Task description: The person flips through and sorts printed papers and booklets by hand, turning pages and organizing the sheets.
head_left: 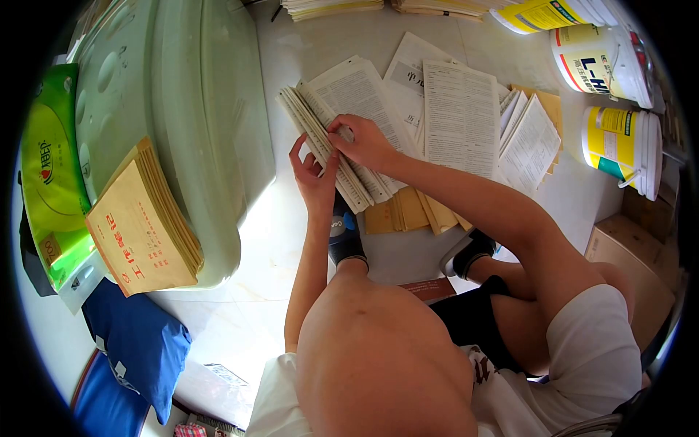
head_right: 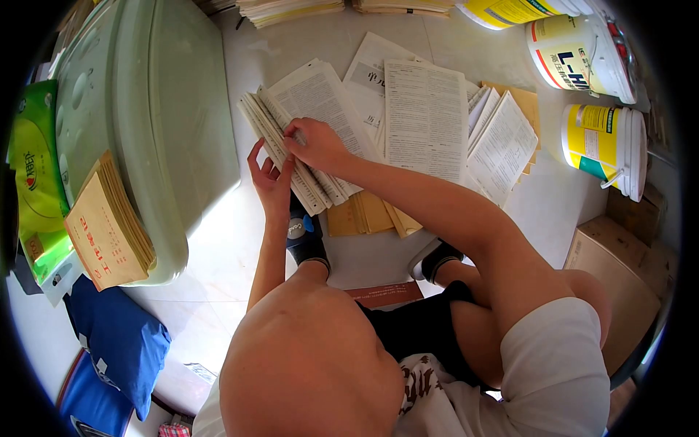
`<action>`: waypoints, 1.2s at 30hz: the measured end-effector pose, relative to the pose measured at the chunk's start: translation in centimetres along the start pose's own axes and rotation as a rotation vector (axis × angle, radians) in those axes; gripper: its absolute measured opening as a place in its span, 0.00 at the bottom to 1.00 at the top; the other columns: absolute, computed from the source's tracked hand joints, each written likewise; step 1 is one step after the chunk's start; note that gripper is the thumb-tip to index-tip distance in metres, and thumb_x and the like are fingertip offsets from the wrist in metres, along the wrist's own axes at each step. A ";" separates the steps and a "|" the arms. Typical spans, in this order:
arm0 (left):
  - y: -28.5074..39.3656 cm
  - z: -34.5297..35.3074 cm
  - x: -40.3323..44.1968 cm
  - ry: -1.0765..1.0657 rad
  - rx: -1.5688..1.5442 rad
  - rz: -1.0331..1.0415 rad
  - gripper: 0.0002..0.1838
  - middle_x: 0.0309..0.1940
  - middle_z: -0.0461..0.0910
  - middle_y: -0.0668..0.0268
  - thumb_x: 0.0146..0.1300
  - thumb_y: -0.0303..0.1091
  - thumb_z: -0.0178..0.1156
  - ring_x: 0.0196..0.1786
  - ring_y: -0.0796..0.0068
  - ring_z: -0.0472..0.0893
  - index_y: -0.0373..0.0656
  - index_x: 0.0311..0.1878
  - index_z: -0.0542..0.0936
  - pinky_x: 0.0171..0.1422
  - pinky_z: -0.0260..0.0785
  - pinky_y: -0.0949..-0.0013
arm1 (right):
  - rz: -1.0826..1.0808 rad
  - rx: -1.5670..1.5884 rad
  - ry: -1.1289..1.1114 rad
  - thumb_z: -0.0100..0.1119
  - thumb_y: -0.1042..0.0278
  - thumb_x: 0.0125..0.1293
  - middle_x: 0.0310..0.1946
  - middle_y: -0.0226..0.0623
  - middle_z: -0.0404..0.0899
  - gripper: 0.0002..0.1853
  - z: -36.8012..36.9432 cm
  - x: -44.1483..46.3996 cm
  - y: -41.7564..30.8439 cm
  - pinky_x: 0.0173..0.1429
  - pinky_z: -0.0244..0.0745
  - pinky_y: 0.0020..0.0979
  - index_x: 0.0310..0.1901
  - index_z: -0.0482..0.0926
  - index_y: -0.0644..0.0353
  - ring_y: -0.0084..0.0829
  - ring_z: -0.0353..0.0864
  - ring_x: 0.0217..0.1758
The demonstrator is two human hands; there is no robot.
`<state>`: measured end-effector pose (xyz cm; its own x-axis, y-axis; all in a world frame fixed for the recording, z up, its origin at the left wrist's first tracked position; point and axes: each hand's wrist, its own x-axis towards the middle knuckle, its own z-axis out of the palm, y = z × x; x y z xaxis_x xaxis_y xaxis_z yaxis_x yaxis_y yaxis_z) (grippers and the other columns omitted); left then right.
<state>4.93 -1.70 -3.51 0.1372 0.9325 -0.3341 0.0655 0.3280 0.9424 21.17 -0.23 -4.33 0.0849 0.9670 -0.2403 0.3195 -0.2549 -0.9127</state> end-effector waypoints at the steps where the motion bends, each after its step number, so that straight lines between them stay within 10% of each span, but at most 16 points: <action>1: -0.1 0.0 0.0 0.000 0.000 0.007 0.37 0.57 0.87 0.51 0.73 0.22 0.67 0.57 0.70 0.87 0.43 0.81 0.61 0.59 0.80 0.69 | 0.000 0.000 0.000 0.69 0.61 0.68 0.45 0.43 0.90 0.15 0.1 0.0 0.2 0.51 0.80 0.38 0.50 0.86 0.62 0.38 0.87 0.43; 11: -0.2 0.1 0.0 0.004 -0.029 -0.003 0.36 0.57 0.87 0.51 0.76 0.23 0.66 0.57 0.70 0.86 0.43 0.81 0.60 0.58 0.80 0.69 | 0.043 -0.090 -0.025 0.68 0.66 0.62 0.39 0.49 0.87 0.11 -0.5 -0.1 -1.4 0.52 0.82 0.48 0.42 0.82 0.64 0.53 0.88 0.45; 19: -0.7 0.0 0.2 0.030 -0.079 0.012 0.32 0.44 0.88 0.61 0.77 0.23 0.63 0.36 0.85 0.80 0.42 0.80 0.63 0.40 0.70 0.79 | -0.105 -0.051 -0.010 0.58 0.76 0.67 0.43 0.51 0.86 0.07 -1.0 -0.6 -1.1 0.53 0.80 0.49 0.44 0.83 0.64 0.54 0.86 0.47; 36: -0.2 0.1 0.1 0.022 -0.089 -0.015 0.33 0.47 0.87 0.59 0.76 0.22 0.64 0.43 0.80 0.85 0.42 0.80 0.63 0.46 0.75 0.76 | 0.015 -0.117 -0.084 0.71 0.57 0.69 0.52 0.51 0.86 0.19 -0.6 -0.2 -0.7 0.62 0.80 0.42 0.53 0.84 0.63 0.48 0.86 0.55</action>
<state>5.02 -1.73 -3.76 0.1153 0.9302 -0.3484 -0.0209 0.3529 0.9354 21.50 -0.29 -3.48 0.0128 0.9586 -0.2845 0.4270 -0.2625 -0.8653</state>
